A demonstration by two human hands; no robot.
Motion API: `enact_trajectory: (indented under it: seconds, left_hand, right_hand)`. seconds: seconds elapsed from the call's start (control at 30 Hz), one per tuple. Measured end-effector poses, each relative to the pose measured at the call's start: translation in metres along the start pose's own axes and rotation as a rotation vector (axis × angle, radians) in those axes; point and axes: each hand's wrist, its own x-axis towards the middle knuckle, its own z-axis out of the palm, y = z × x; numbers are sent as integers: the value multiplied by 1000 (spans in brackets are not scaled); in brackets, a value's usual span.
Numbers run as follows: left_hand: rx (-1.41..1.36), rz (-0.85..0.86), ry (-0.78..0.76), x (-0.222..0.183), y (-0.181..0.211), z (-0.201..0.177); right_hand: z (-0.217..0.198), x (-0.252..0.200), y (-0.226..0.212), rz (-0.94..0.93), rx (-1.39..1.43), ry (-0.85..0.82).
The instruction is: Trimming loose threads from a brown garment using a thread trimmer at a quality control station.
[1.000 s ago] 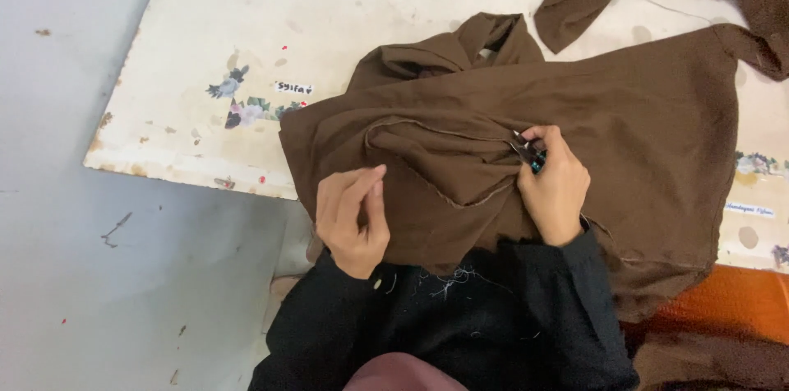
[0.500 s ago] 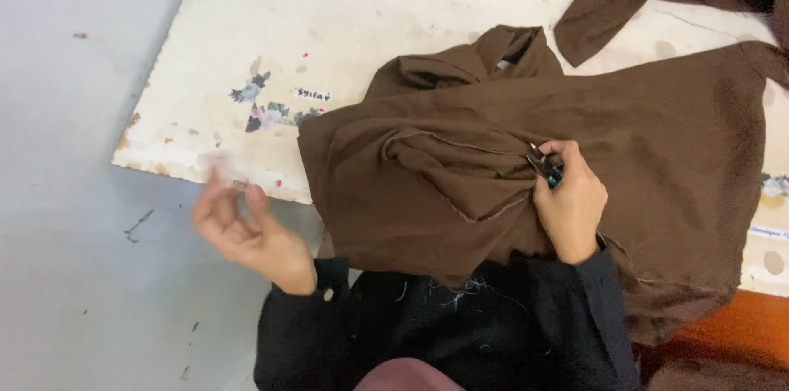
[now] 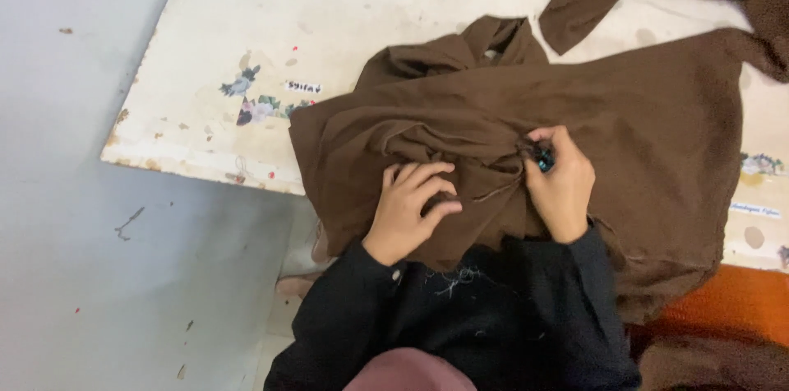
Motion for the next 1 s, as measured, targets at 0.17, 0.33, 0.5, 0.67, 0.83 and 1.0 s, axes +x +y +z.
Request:
enact_trajectory:
  seconds: [0.17, 0.33, 0.5, 0.67, 0.83, 1.0]
  left_hand:
    - [-246, -118, 13, 4, 1, -7]
    - [-335, -134, -10, 5, -3, -7]
    - [-340, -65, -106, 0, -10, -9]
    - [-316, -101, -126, -1, -7, -6]
    - [-377, -181, -114, 1, 1, -10]
    - [-405, -185, -100, 2, 3, -11]
  right_hand:
    - [-10, -19, 0, -110, 385, 287]
    - [-11, -48, -44, -355, 461, 60]
    - [12, -32, -55, -407, 461, 22]
    - [19, -34, -50, -420, 378, 53]
    - [7, -31, -52, -267, 614, 82]
    - [5, -33, -53, -267, 642, 71]
